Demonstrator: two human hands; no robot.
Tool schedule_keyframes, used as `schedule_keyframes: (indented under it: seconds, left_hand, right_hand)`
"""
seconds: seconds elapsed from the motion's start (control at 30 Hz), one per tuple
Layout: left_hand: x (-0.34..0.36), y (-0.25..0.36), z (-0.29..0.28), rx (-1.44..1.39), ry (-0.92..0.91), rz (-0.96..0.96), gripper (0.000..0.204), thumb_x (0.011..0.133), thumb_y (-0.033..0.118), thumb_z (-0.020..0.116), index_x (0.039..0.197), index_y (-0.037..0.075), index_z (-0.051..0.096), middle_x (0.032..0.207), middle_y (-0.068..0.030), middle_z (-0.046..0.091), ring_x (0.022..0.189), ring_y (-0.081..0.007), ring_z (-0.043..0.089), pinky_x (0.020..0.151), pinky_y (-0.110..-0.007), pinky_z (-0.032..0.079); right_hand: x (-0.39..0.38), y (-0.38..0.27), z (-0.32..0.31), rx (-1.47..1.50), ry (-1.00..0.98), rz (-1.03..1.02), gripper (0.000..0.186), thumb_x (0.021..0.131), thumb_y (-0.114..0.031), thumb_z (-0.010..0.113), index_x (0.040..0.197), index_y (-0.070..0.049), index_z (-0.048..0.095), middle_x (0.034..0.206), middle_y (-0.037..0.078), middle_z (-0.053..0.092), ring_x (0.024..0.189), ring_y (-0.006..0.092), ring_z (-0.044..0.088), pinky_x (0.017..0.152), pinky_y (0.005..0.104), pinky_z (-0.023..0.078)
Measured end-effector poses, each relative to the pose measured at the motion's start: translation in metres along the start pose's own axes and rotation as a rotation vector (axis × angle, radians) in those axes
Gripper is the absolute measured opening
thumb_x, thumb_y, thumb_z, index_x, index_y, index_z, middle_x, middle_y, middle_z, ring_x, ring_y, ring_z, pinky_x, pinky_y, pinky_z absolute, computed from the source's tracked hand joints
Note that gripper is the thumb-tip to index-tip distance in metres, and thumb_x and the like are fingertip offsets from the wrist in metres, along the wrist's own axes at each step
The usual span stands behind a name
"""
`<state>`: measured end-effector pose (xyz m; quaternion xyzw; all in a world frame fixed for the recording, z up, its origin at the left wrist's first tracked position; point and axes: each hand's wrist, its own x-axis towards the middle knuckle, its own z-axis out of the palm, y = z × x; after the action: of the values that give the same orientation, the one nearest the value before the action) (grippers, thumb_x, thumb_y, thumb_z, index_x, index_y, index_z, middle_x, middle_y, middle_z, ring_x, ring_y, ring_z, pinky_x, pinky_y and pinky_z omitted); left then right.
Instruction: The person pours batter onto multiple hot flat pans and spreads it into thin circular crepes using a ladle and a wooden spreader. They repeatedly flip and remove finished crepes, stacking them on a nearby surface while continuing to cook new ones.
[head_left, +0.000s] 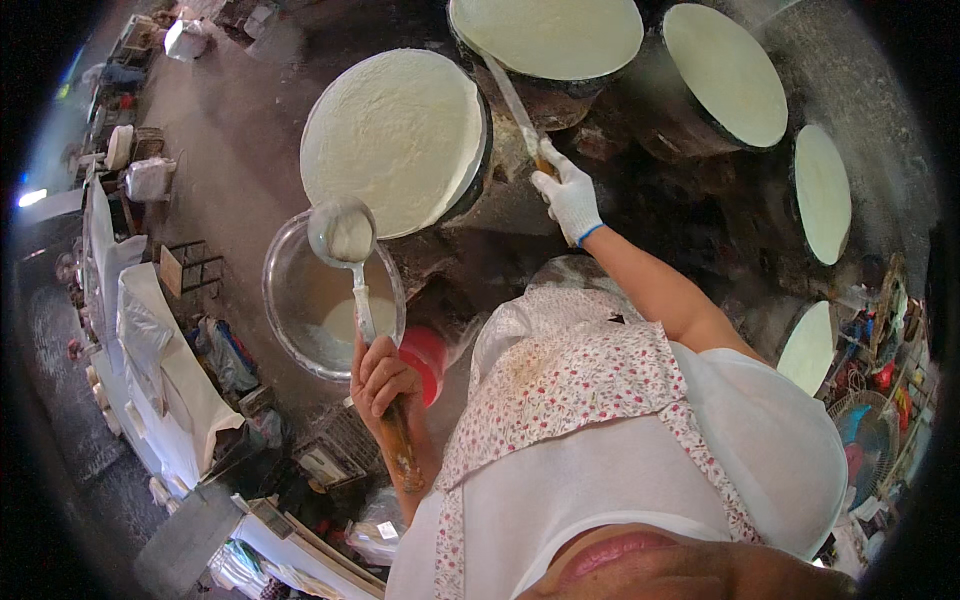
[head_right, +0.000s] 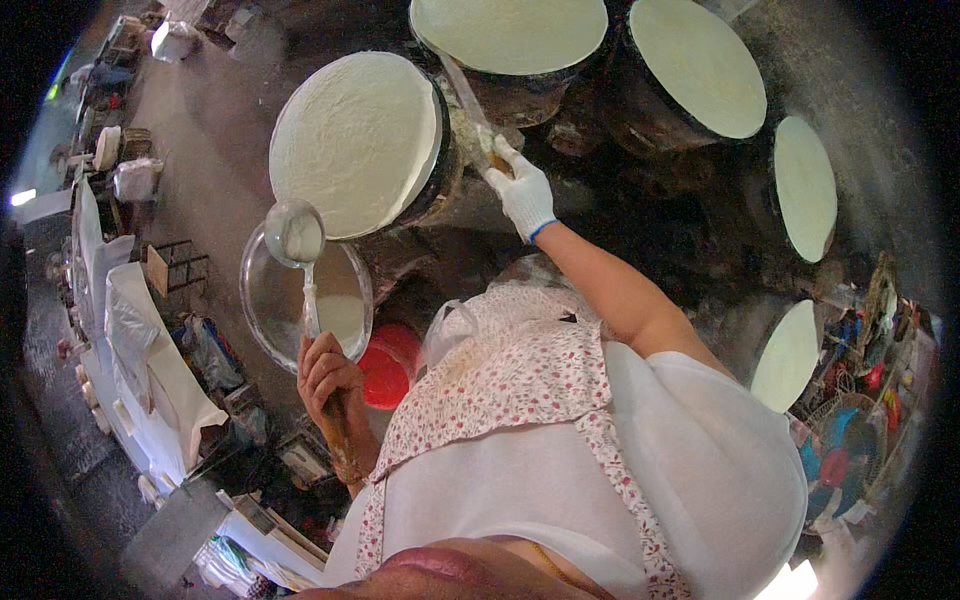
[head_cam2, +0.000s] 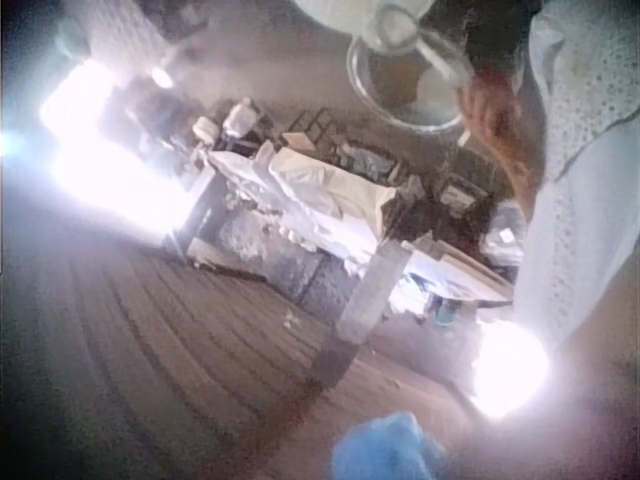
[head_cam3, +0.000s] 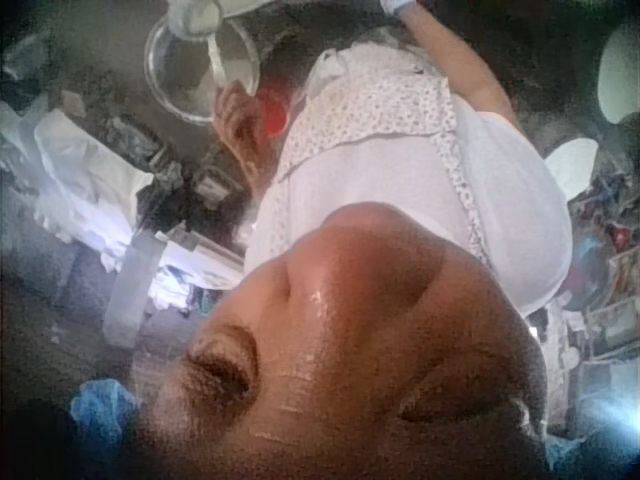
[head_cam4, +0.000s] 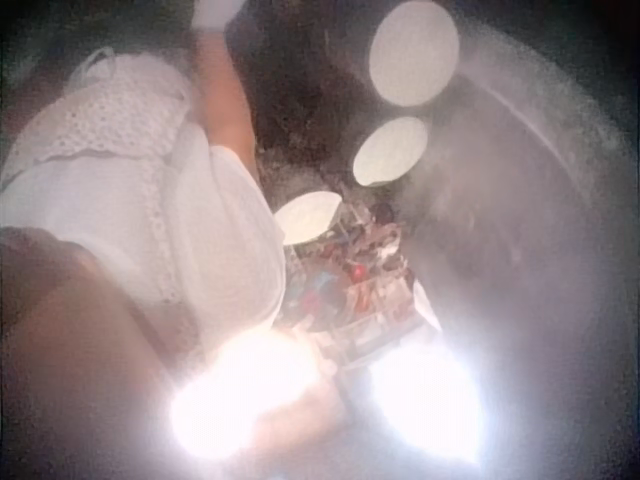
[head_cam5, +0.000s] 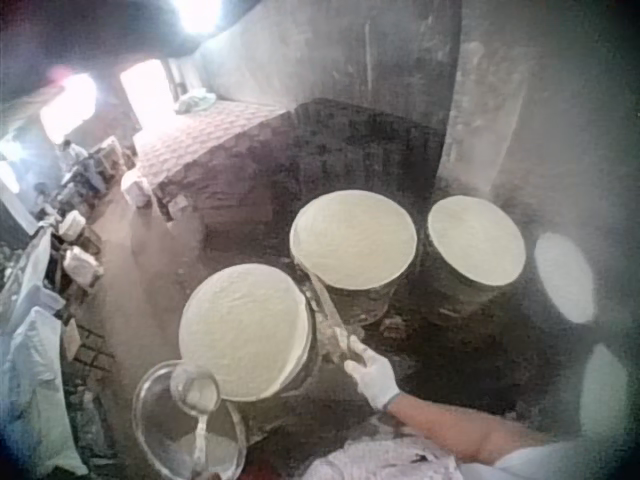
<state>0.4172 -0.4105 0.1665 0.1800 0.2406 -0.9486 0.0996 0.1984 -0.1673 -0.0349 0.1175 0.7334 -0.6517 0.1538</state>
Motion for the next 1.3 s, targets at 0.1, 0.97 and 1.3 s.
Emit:
schedule_keyframes:
  seconds: [0.1, 0.97, 1.3]
  left_hand:
    - [0.001, 0.009, -0.001, 0.045, -0.041, -0.028, 0.022, 0.116, 0.021, 0.033, 0.127, 0.002, 0.04, 0.077, -0.0028, 0.044, 0.051, -0.0087, 0.049, 0.042, -0.025, 0.052]
    - [-0.015, 0.031, -0.051, -0.153, -0.086, 0.377, 0.039, 0.115, 0.023, 0.039, 0.079, 0.006, 0.04, 0.07, -0.0077, 0.048, 0.043, -0.0112, 0.054, 0.031, -0.025, 0.051]
    - [-0.05, 0.039, -0.148, -0.334, -0.075, 0.684, 0.043, 0.116, 0.029, 0.036, 0.083, 0.002, 0.043, 0.072, -0.0087, 0.048, 0.041, -0.0094, 0.052, 0.03, -0.023, 0.05]
  right_hand:
    - [-0.03, -0.001, -0.011, 0.187, 0.043, 0.13, 0.064, 0.1, -0.012, 0.069, 0.161, -0.019, 0.048, 0.075, -0.004, 0.053, 0.053, 0.0057, 0.042, 0.045, 0.0241, 0.038]
    - [0.113, 0.083, -0.096, -1.816, -1.078, -0.536, 0.018, 0.099, -0.01, 0.058, 0.116, -0.008, 0.064, 0.11, 0.019, 0.068, 0.094, 0.0378, 0.071, 0.076, 0.0508, 0.058]
    - [0.305, 0.154, 0.019, -2.546, -1.185, -0.608, 0.034, 0.106, -0.025, 0.061, 0.084, -0.005, 0.077, 0.061, 0.009, 0.063, 0.055, 0.0272, 0.063, 0.051, 0.0453, 0.055]
